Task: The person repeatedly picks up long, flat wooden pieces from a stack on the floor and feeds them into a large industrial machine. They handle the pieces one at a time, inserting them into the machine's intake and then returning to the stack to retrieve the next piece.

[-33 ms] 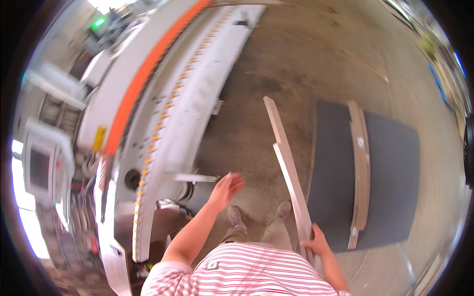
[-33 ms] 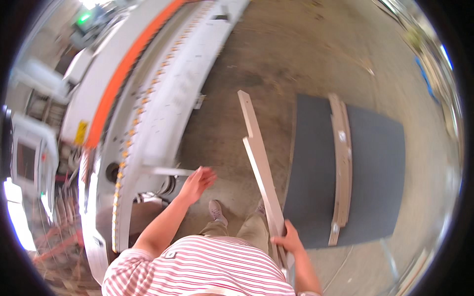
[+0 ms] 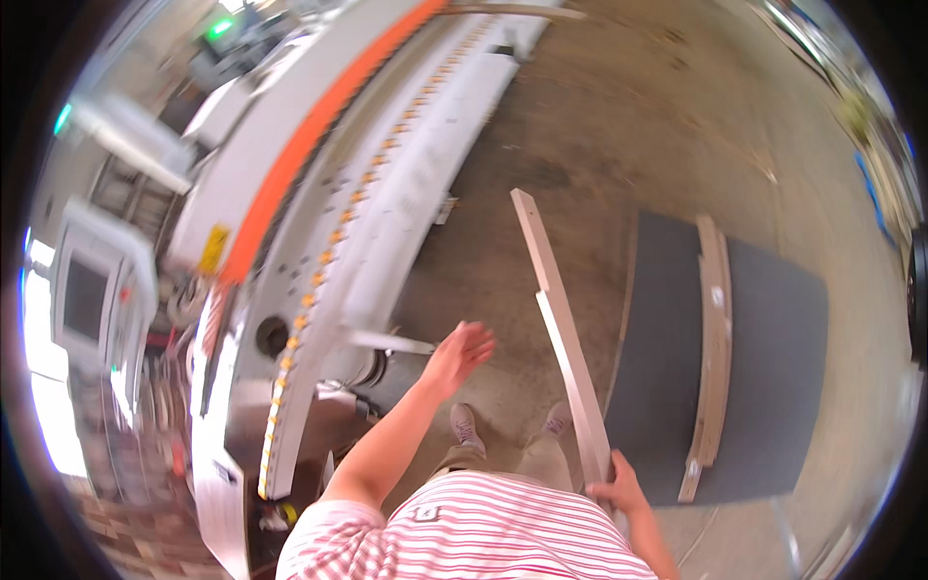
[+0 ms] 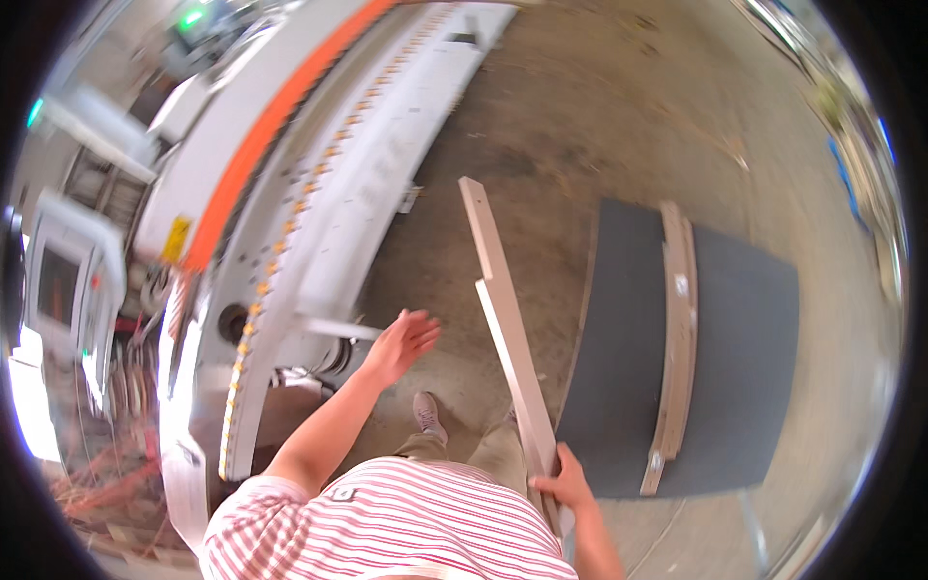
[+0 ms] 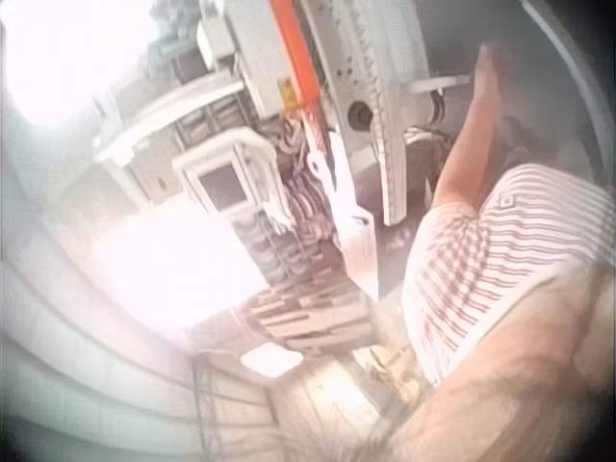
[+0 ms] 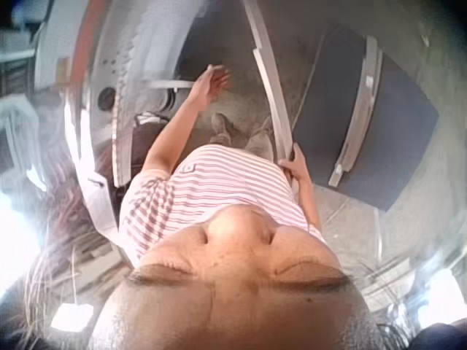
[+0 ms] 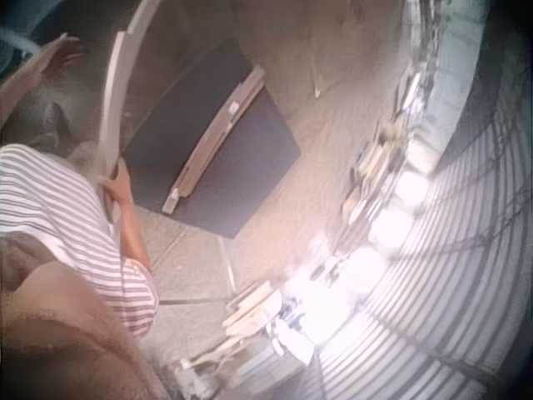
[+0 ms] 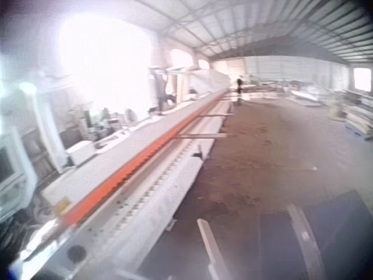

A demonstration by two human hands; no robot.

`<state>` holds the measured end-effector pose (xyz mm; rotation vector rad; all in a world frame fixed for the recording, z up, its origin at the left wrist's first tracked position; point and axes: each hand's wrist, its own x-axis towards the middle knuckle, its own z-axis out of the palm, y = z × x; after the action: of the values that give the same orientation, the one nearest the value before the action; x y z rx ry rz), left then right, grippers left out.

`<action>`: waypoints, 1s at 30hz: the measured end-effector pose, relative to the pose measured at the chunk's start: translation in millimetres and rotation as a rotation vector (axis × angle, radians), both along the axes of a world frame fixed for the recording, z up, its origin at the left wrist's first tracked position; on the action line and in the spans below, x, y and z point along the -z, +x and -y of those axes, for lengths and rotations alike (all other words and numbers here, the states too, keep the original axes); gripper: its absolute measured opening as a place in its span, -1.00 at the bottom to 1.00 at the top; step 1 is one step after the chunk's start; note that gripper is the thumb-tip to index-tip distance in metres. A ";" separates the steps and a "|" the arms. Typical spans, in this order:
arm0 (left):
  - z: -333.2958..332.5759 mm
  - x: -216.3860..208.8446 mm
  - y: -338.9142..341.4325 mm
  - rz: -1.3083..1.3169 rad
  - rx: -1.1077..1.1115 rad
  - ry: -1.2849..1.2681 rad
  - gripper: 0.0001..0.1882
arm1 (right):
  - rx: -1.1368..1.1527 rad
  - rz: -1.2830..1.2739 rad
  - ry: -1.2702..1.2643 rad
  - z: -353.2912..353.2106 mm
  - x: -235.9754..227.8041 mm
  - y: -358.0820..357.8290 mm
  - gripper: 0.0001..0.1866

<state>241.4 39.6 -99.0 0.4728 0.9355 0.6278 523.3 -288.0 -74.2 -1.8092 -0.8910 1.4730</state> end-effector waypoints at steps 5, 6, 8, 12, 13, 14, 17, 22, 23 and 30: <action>-32.1 -107.7 -38.5 0.482 -0.248 0.089 -0.09 | -0.105 -0.128 -0.078 -19.1 -26.1 -48.2 -0.23; -32.3 -112.3 -63.4 0.553 -0.366 0.139 -0.10 | -0.194 -0.081 -0.089 -32.6 -42.7 -54.7 -0.21; -26.7 -125.9 -108.4 0.573 -0.586 0.263 -0.11 | -0.303 0.032 -0.103 -57.9 -79.0 -73.3 -0.20; -19.0 -123.3 -198.2 0.237 -0.883 0.218 -0.16 | -0.448 0.166 -0.010 -82.2 -93.1 -108.2 -0.25; -19.6 -113.0 -220.1 0.207 -0.923 0.223 -0.18 | -0.498 0.197 -0.053 -90.3 -101.5 -120.1 -0.27; -20.9 -103.1 -241.7 0.177 -0.959 0.227 -0.19 | -0.543 0.229 -0.096 -98.5 -113.9 -132.8 -0.29; -40.1 -103.7 -302.0 0.206 -1.046 0.155 -0.23 | -0.634 0.381 -0.163 -104.6 -123.0 -156.6 -0.35; -75.0 -75.7 -380.6 0.222 -1.001 0.264 -0.27 | -0.677 0.528 -0.074 -100.8 -115.4 -185.1 -0.36; -79.8 -69.0 -390.7 0.227 -0.994 0.250 -0.29 | -0.682 0.561 -0.025 -102.2 -112.8 -192.8 -0.35; -106.8 -36.9 -415.2 0.218 -0.899 0.279 -0.57 | -0.796 0.751 0.140 -130.0 -110.8 -241.4 -0.25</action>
<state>-173.7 146.4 -62.1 0.1979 0.8285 1.6067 281.9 -158.0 36.6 -2.0194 -2.2176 1.0442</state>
